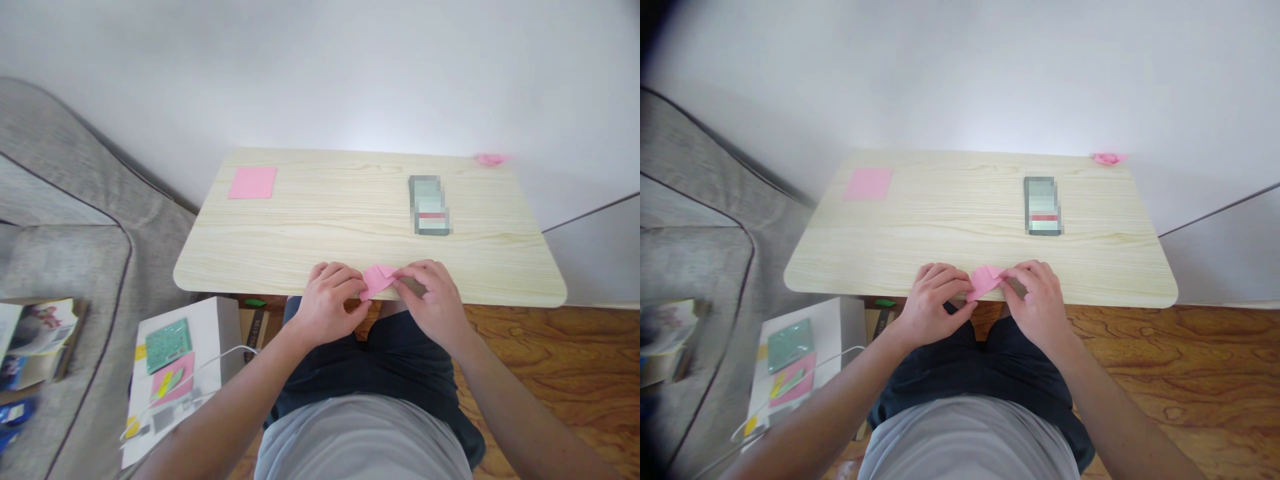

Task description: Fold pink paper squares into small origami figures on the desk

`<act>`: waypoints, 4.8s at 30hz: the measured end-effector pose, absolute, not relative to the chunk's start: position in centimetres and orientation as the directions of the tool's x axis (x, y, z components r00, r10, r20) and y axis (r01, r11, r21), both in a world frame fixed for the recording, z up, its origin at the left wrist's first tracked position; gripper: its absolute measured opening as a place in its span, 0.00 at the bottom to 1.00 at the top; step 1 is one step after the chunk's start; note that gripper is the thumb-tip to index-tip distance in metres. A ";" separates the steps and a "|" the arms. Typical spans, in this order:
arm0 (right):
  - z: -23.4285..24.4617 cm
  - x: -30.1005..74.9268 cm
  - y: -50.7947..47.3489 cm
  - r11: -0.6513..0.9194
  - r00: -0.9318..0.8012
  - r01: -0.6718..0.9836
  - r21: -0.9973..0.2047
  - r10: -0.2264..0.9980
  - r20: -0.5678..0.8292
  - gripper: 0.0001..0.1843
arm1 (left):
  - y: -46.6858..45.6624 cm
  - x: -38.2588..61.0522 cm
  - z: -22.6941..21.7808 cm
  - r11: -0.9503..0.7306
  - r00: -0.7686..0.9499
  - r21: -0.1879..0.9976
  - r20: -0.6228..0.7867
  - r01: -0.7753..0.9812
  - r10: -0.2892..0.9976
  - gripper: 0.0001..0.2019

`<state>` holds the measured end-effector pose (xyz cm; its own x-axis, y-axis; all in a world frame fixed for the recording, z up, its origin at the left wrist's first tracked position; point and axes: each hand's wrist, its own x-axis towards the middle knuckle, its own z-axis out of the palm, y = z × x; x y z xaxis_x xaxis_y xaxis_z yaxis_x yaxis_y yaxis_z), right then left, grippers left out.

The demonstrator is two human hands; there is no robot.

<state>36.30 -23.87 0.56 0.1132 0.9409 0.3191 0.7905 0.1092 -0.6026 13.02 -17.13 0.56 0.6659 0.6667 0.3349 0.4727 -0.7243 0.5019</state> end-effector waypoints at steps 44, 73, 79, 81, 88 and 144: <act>1.5 36.5 -19.3 -0.110 0.274 0.533 -0.839 0.961 0.048 0.08 | -13.9 14.3 1.1 -0.655 0.598 0.468 0.289 0.593 0.748 0.19; 0.9 37.3 -17.6 0.086 0.142 0.827 -0.555 0.924 0.355 0.16 | -13.4 14.2 0.9 -0.632 0.586 0.499 0.272 0.592 0.763 0.14; 1.0 37.8 -17.4 0.004 0.165 0.716 -0.698 0.971 0.174 0.17 | -13.4 14.3 0.8 -0.625 0.570 0.486 0.278 0.610 0.773 0.14; 1.1 37.6 -17.5 -0.020 0.181 0.674 -0.738 0.974 0.139 0.16 | -13.4 14.3 0.8 -0.625 0.569 0.487 0.279 0.610 0.773 0.14; 1.6 37.0 -18.0 -0.015 0.160 0.573 -0.820 0.983 0.094 0.14 | -13.4 14.3 0.9 -0.618 0.565 0.501 0.277 0.605 0.777 0.14; 0.0 33.5 -19.6 0.297 -0.124 0.816 -0.495 0.928 0.352 0.06 | -15.2 14.3 0.4 -0.635 0.530 0.450 0.350 0.628 0.772 0.07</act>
<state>33.54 -19.58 0.02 -0.1240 0.9276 0.3524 0.8163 0.2973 -0.4952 14.29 -15.17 0.37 0.5305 0.7721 0.3500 0.6279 -0.6352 0.4496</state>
